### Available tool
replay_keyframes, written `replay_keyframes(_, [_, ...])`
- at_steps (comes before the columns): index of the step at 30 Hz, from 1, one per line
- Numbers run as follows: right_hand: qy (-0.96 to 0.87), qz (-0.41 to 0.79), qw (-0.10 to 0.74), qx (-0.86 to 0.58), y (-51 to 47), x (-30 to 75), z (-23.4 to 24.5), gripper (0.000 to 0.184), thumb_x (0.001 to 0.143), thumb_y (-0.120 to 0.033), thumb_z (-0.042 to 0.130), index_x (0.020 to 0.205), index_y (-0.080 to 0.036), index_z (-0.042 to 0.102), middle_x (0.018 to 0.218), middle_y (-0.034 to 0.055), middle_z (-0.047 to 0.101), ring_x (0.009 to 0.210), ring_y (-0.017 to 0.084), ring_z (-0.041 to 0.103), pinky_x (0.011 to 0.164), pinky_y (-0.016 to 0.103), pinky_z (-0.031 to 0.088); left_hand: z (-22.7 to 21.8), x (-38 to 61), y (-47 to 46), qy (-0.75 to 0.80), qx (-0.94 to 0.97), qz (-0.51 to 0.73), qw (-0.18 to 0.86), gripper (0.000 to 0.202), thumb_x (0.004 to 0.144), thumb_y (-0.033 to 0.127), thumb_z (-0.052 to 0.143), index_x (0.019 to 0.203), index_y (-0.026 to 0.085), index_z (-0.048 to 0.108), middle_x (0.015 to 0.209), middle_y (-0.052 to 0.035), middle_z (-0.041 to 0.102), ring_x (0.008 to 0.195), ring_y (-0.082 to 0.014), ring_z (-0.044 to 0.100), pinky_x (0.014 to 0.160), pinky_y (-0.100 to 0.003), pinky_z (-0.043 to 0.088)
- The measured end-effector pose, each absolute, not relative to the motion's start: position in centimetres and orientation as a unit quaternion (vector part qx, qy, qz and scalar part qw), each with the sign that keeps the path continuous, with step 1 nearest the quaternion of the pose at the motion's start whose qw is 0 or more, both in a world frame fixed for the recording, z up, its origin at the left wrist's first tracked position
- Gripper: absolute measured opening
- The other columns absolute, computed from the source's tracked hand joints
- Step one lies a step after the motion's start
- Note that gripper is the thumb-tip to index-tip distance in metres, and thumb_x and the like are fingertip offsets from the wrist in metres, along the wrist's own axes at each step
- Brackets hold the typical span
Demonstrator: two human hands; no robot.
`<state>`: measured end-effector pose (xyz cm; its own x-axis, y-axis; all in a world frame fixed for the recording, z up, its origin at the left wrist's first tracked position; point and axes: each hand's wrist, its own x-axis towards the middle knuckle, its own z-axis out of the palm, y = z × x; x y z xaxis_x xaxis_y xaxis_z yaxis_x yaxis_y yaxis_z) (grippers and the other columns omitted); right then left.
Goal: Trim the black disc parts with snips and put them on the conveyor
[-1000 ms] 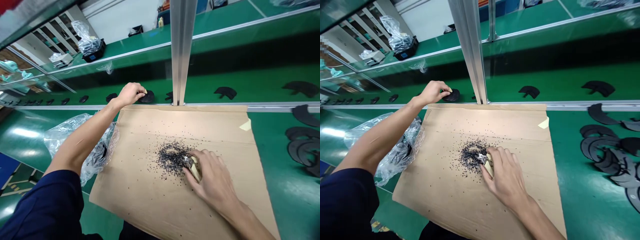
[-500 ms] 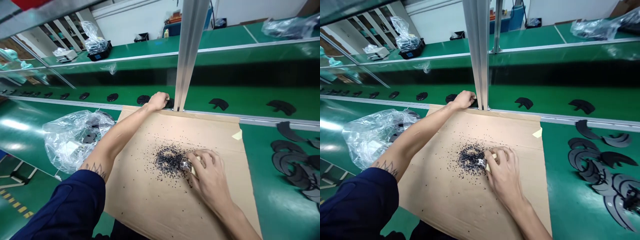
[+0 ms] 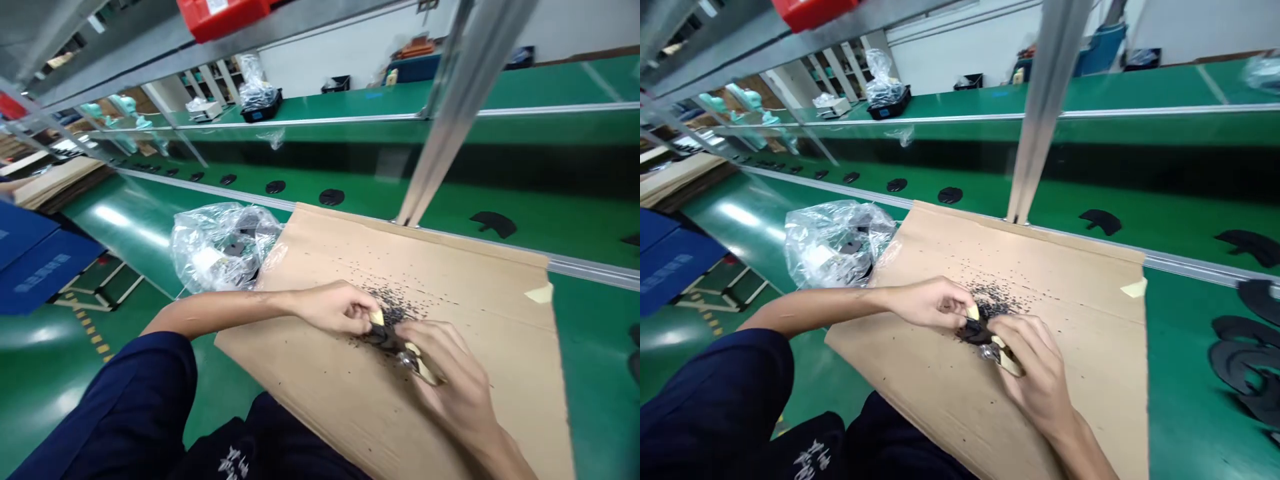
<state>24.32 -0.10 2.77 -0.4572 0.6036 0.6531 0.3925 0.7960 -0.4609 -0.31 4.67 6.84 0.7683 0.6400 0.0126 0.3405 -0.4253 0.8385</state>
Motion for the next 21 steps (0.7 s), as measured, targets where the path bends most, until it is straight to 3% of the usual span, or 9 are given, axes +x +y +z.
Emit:
replay_keyframes(4, [-0.815,0.171,0.466,-0.3,0.6,23.6,3.1,0.026,0.087,-0.01,0.067,0.104,-0.03,0.068,0.083,0.004,0.073,0.068,0.023,0.07,0.061,0.036,0.055,8.2,-4.0,4.1,0.367,0.83,0.15,0.392,0.011,0.097,0.026,0.061,0.098,0.019,0.069,0.091,-0.0055,0.075,0.08,-0.016,0.07,0.072,-0.026,0.057])
replay_keyframes(5, [-0.802,0.166,0.477,-0.318,0.8,23.6,3.1,0.023,0.085,-0.012,0.071,0.099,-0.031,0.069,0.08,0.0034,0.072,0.061,0.022,0.067,0.056,0.035,0.053,9.1,-5.8,4.4,0.417,0.831,0.124,0.346,0.015,0.098,0.029,0.059,0.095,0.019,0.069,0.093,-0.0072,0.075,0.084,-0.0177,0.07,0.077,-0.029,0.057])
replay_keyframes(7, [-0.776,0.161,0.494,-0.358,1.1,23.7,3.0,0.017,0.083,-0.017,0.078,0.09,-0.03,0.069,0.073,0.0019,0.071,0.049,0.018,0.06,0.045,0.033,0.046,10.9,-9.8,5.3,0.57,0.807,-0.027,0.152,0.03,0.103,0.032,0.05,0.085,0.017,0.068,0.089,-0.0087,0.074,0.084,-0.0196,0.07,0.082,-0.032,0.056])
replay_keyframes(9, [-0.749,0.172,0.5,-0.399,1.1,23.8,2.8,0.012,0.083,-0.027,0.08,0.084,-0.03,0.067,0.065,-0.0002,0.068,0.043,0.015,0.054,0.04,0.031,0.04,12.0,-13.6,6.0,0.669,0.723,-0.17,0.032,0.032,0.103,0.026,0.045,0.088,0.015,0.07,0.093,-0.0129,0.075,0.094,-0.026,0.072,0.089,-0.038,0.056])
replay_keyframes(12, [-0.721,0.206,0.479,-0.458,0.8,23.8,2.5,0.017,0.087,-0.043,0.074,0.086,-0.028,0.066,0.066,-0.0013,0.065,0.048,0.015,0.055,0.047,0.029,0.045,11.4,-17.9,6.8,0.718,0.65,-0.247,0.004,0.022,0.097,0.015,0.054,0.088,0.008,0.072,0.095,-0.0202,0.074,0.099,-0.0339,0.073,0.088,-0.045,0.057])
replay_keyframes(14, [-0.711,0.221,0.463,-0.48,0.5,23.7,2.3,0.022,0.089,-0.048,0.07,0.087,-0.026,0.065,0.072,-0.0008,0.066,0.053,0.015,0.057,0.054,0.029,0.048,10.0,-19.5,7.1,0.735,0.617,-0.281,0.001,0.016,0.097,0.018,0.061,0.1,0.007,0.072,0.104,-0.0177,0.074,0.104,-0.0312,0.072,0.091,-0.046,0.059])
replay_keyframes(17, [-0.712,0.227,0.461,-0.478,0.3,23.6,2.2,0.022,0.088,-0.046,0.07,0.086,-0.025,0.064,0.071,-0.0019,0.063,0.051,0.013,0.051,0.051,0.027,0.044,8.0,-20.8,7.5,0.747,0.591,-0.304,-0.002,0.031,0.099,0.034,0.066,0.122,0.013,0.066,0.123,-0.011,0.069,0.112,-0.0237,0.069,0.098,-0.046,0.059])
replay_keyframes(21, [-0.713,0.227,0.463,-0.476,0.4,23.6,2.2,0.018,0.089,-0.041,0.07,0.089,-0.025,0.064,0.069,-0.0034,0.061,0.05,0.012,0.048,0.05,0.026,0.042,6.8,-21.8,7.6,0.754,0.588,-0.292,0.0,0.037,0.099,0.038,0.066,0.129,0.015,0.063,0.129,-0.0111,0.065,0.115,-0.0238,0.067,0.098,-0.045,0.06])
